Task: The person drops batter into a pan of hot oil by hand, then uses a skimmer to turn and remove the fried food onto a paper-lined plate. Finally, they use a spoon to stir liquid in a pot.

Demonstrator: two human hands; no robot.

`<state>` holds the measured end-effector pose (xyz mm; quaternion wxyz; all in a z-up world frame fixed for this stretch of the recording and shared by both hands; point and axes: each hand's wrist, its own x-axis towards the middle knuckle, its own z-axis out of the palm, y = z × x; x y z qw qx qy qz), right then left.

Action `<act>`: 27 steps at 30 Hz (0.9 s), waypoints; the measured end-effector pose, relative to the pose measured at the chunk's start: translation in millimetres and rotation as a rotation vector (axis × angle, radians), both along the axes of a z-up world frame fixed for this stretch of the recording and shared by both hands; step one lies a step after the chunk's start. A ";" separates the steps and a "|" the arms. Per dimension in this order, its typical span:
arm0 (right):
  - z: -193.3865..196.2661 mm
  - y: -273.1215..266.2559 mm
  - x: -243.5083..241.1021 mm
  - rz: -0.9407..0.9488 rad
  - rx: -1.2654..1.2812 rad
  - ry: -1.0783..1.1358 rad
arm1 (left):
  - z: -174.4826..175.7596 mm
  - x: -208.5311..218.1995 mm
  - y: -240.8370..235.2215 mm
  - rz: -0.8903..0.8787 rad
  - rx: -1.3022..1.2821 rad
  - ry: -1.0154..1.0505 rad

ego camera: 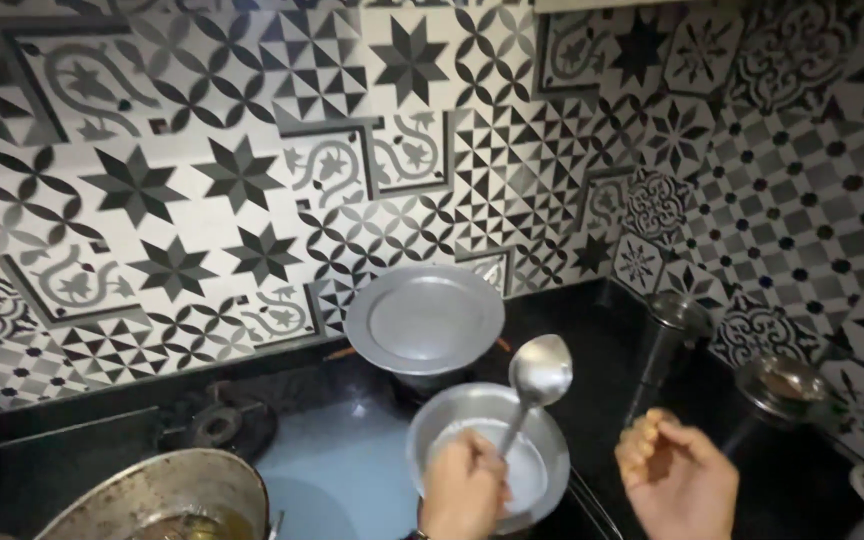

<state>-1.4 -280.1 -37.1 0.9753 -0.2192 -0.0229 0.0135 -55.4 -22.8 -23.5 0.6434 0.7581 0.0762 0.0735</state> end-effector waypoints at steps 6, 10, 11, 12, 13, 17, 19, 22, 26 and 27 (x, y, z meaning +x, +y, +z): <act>33.5 -24.4 -27.7 -0.113 -0.018 -0.106 | -39.4 -30.8 -66.0 0.021 -0.372 0.117; 31.4 -23.7 -37.6 -0.105 -0.063 -0.089 | -89.0 -47.5 -43.5 0.098 -0.452 -0.167; 28.5 -20.4 -38.2 -0.094 -0.065 -0.084 | -136.4 -42.2 -27.2 0.110 -0.453 -0.165; 25.7 -14.9 -37.8 -0.068 -0.046 -0.079 | -183.4 -37.3 -8.6 0.219 -0.483 -0.213; 22.9 -9.1 -37.8 -0.042 -0.026 -0.073 | -230.4 -33.3 10.5 0.328 -0.511 -0.262; 26.8 15.9 -34.7 0.005 -0.060 -0.076 | -398.2 -26.3 80.6 0.425 -0.348 -0.425; 29.3 26.3 -33.6 0.028 -0.068 -0.062 | -396.2 -34.2 89.9 0.550 -0.083 -0.134; 38.6 40.2 -40.0 0.101 -0.043 -0.070 | -386.3 -41.2 94.1 0.663 0.175 0.175; 37.3 44.0 -42.6 0.072 -0.083 -0.015 | -353.8 -28.6 96.7 0.736 0.427 0.474; 35.6 42.9 -41.5 0.064 -0.089 -0.020 | -339.5 -25.8 98.1 0.725 0.462 0.537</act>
